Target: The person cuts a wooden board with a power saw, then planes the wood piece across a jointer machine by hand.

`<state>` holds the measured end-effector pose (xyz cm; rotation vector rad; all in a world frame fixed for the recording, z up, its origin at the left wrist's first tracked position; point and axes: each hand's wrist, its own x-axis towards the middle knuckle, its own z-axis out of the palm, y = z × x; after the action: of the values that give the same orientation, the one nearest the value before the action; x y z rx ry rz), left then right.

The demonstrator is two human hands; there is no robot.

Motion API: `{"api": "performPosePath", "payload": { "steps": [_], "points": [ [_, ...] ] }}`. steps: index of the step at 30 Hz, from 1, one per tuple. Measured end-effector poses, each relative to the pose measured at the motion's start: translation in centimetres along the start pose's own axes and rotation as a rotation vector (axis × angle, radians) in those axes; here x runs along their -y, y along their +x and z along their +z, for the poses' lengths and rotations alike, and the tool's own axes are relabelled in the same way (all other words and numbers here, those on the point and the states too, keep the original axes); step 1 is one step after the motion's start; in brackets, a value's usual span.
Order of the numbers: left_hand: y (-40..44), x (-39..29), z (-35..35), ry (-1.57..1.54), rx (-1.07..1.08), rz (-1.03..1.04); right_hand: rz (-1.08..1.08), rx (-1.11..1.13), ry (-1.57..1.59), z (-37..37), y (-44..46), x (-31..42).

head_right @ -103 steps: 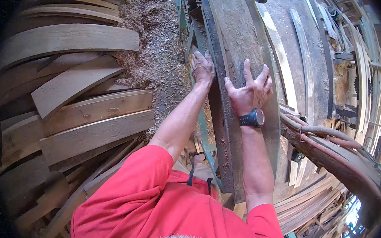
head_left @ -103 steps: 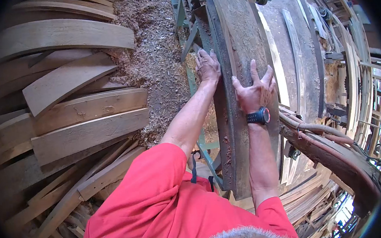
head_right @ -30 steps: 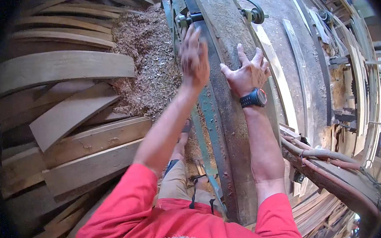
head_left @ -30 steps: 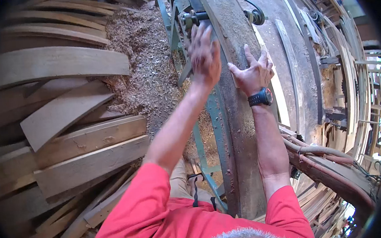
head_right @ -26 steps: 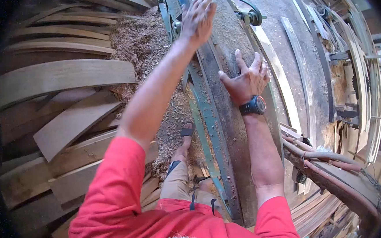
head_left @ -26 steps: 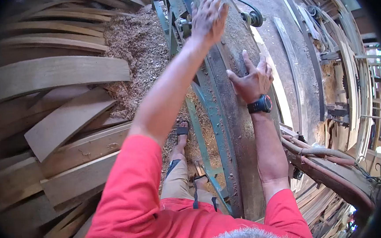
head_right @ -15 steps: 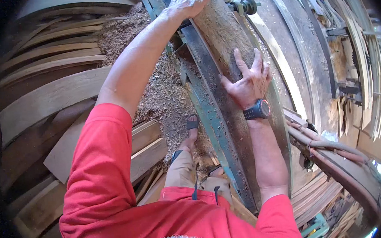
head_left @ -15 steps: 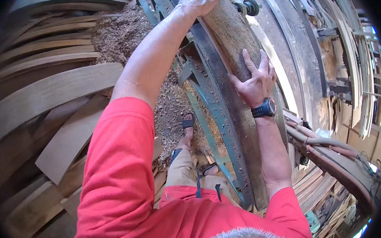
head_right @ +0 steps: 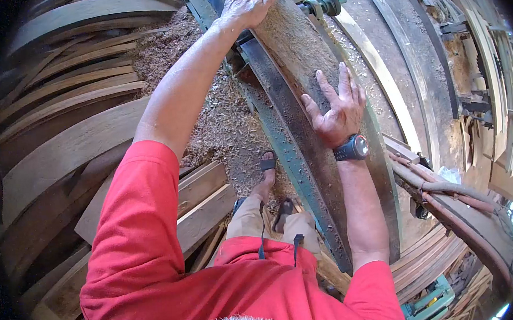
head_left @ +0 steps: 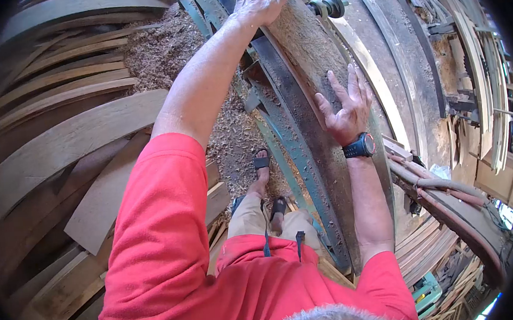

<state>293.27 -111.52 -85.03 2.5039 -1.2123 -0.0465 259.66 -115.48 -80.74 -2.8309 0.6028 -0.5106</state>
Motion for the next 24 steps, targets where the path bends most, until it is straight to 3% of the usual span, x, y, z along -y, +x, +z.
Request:
{"api": "performPosePath", "payload": {
  "steps": [24],
  "points": [
    [4.1,4.4,0.4,0.057,-0.098,0.044,0.036,-0.034,0.037,3.3,5.1,0.7]
  ]
}}
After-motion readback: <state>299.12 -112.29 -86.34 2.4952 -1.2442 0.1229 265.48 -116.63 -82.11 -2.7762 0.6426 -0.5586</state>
